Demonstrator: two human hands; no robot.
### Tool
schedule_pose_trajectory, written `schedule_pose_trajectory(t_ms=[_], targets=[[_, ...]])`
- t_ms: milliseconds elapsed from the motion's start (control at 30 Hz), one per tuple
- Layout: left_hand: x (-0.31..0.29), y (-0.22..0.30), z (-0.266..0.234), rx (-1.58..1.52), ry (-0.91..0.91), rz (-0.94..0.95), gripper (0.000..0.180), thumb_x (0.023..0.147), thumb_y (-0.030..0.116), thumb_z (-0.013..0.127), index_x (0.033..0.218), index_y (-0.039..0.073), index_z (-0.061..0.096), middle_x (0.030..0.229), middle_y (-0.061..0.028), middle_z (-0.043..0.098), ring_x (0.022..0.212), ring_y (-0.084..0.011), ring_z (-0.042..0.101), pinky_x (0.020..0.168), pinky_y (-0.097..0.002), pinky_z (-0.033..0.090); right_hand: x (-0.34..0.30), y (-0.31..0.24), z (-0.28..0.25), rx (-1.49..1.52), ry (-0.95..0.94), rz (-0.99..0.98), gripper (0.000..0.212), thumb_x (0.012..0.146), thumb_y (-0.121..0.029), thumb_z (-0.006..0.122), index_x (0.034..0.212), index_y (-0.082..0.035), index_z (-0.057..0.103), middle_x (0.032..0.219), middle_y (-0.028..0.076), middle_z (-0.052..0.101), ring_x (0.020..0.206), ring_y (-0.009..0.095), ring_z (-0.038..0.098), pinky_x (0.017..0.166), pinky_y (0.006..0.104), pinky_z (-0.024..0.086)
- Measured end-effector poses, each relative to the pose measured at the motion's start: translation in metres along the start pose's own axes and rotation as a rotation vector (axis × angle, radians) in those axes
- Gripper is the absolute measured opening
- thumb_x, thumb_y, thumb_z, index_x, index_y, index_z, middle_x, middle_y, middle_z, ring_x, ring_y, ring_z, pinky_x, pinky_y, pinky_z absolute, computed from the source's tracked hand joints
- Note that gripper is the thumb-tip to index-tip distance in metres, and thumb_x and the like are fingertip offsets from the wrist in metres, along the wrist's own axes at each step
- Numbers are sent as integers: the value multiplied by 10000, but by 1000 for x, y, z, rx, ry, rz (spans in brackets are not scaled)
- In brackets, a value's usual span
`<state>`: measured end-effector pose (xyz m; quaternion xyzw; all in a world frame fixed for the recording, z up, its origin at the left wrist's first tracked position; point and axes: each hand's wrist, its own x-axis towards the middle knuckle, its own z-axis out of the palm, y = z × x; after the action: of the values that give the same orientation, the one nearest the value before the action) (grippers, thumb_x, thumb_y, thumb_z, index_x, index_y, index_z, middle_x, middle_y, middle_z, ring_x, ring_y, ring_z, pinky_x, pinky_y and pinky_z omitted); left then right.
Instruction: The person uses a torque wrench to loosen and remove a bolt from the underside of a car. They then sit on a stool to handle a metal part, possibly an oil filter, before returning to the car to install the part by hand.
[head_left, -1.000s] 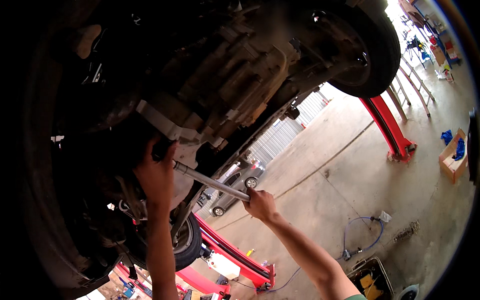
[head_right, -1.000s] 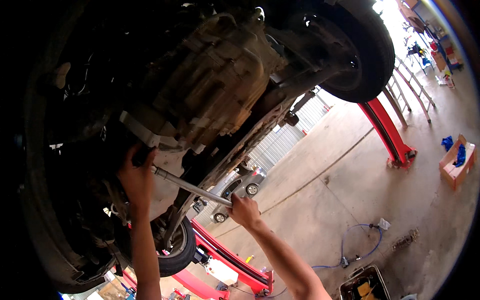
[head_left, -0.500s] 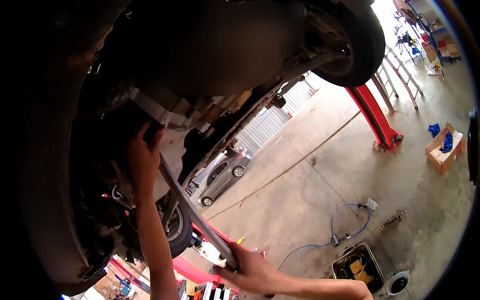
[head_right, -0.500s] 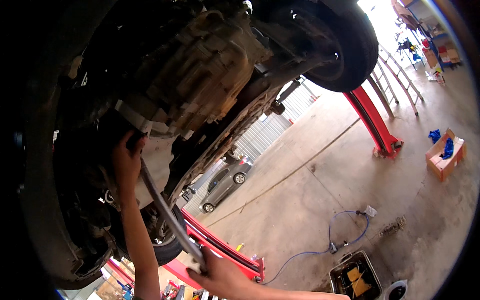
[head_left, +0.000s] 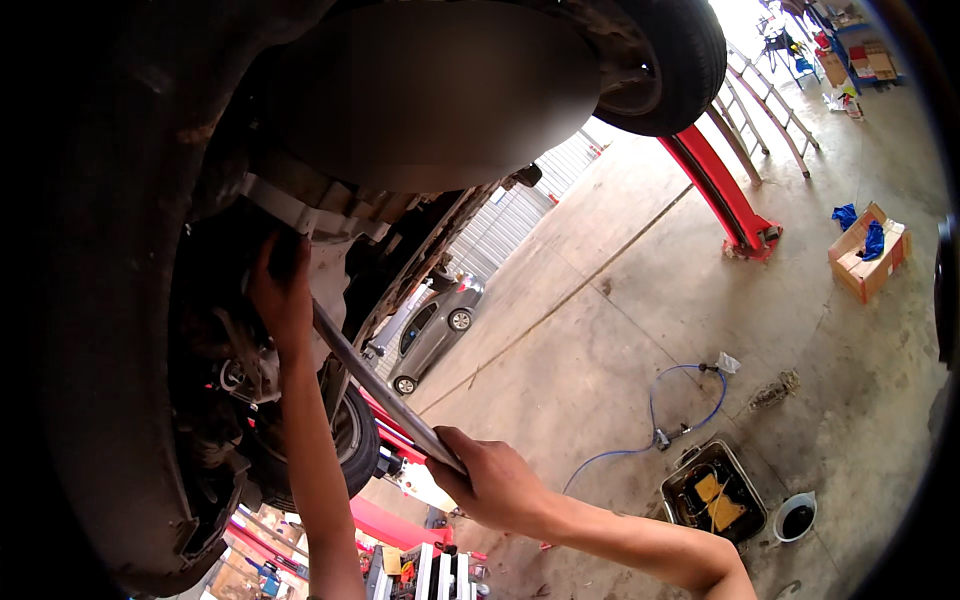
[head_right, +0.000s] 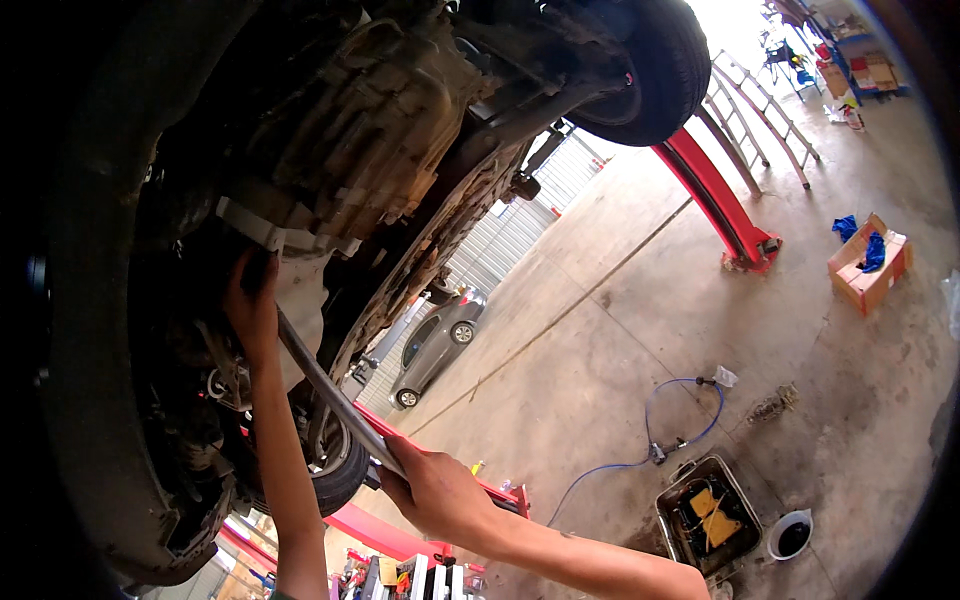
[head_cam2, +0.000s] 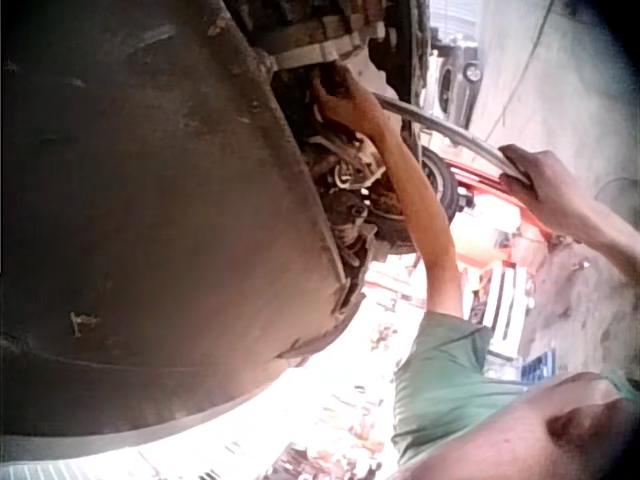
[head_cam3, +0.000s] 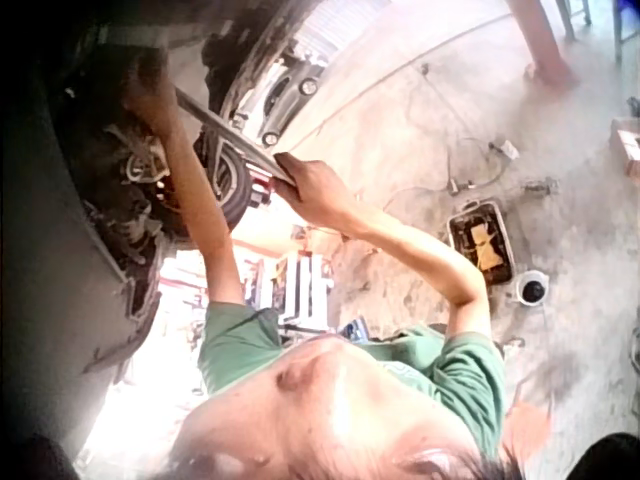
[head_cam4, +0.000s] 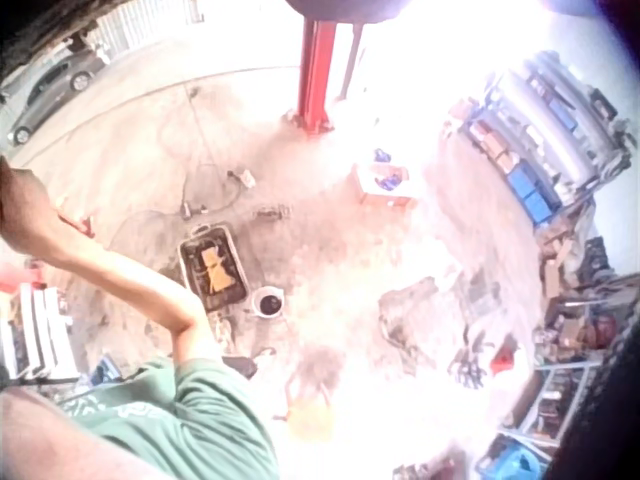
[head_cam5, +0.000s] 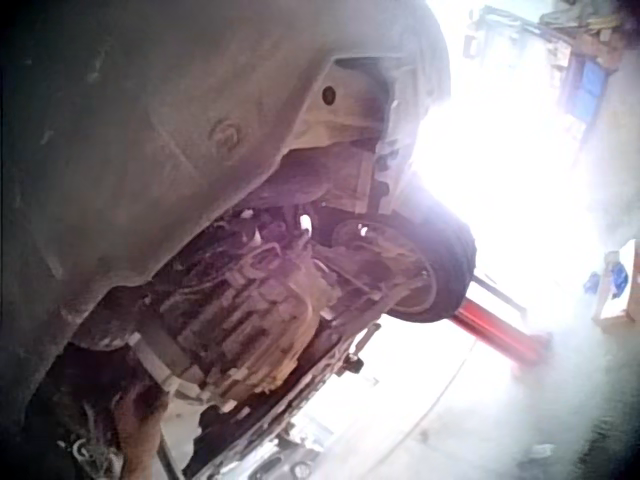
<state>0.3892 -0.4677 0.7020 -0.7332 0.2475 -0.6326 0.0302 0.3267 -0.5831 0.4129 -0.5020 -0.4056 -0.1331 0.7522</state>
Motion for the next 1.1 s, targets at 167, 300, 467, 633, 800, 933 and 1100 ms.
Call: schedule_pose_trajectory(t_ms=[167,300,467,633,800,933,1100], targets=[[-9,-1,4,-273,4,-53,426,841,26,613,1266,38,586,1264,-144,600,1188,-256,533,1044,-351,356,-15,-9,4,-303,218,-74,322,914,-171,573,1206,-59,496,869,169,632,662,370,621,561,463,487],[-10,-8,9,-409,35,-84,482,829,-74,527,1294,45,568,1318,-129,563,1214,-230,507,1070,-339,325,-32,-12,7,-520,211,-104,389,912,-202,582,1240,-41,450,830,172,599,604,371,604,521,463,482],[-13,-11,9,-645,61,-106,490,822,-73,500,1297,32,562,1322,-120,553,1224,-229,496,1074,-332,322,-40,-16,14,-586,173,62,575,945,-226,552,1462,-150,314,726,142,581,529,347,572,496,457,472],[-14,-30,17,-806,62,-107,466,818,-70,478,1265,15,580,1290,-105,574,1206,-220,511,1054,-331,352,-54,0,29,-565,380,35,504,834,-208,658,1269,-48,461,712,107,625,603,305,634,536,415,498],[-1,-30,28,-985,78,-36,303,913,93,496,1172,23,636,1172,-76,625,1115,-180,551,979,-309,402,-68,0,30,-851,471,-103,405,851,-198,644,1224,-91,530,756,87,624,616,290,642,538,414,515],[5,-34,25,-1097,144,-72,352,952,215,429,1162,29,642,1074,-71,639,1039,-182,566,959,-298,394,-66,-3,39,-804,447,-25,389,852,-195,662,1201,-90,527,700,110,634,566,339,620,502,418,487],[11,-54,34,-1068,134,180,490,962,302,301,1190,-7,607,1118,-102,644,1035,-206,573,970,-327,384,-66,20,40,-853,555,37,225,780,-157,697,935,-57,568,639,133,618,557,346,617,508,418,479]])
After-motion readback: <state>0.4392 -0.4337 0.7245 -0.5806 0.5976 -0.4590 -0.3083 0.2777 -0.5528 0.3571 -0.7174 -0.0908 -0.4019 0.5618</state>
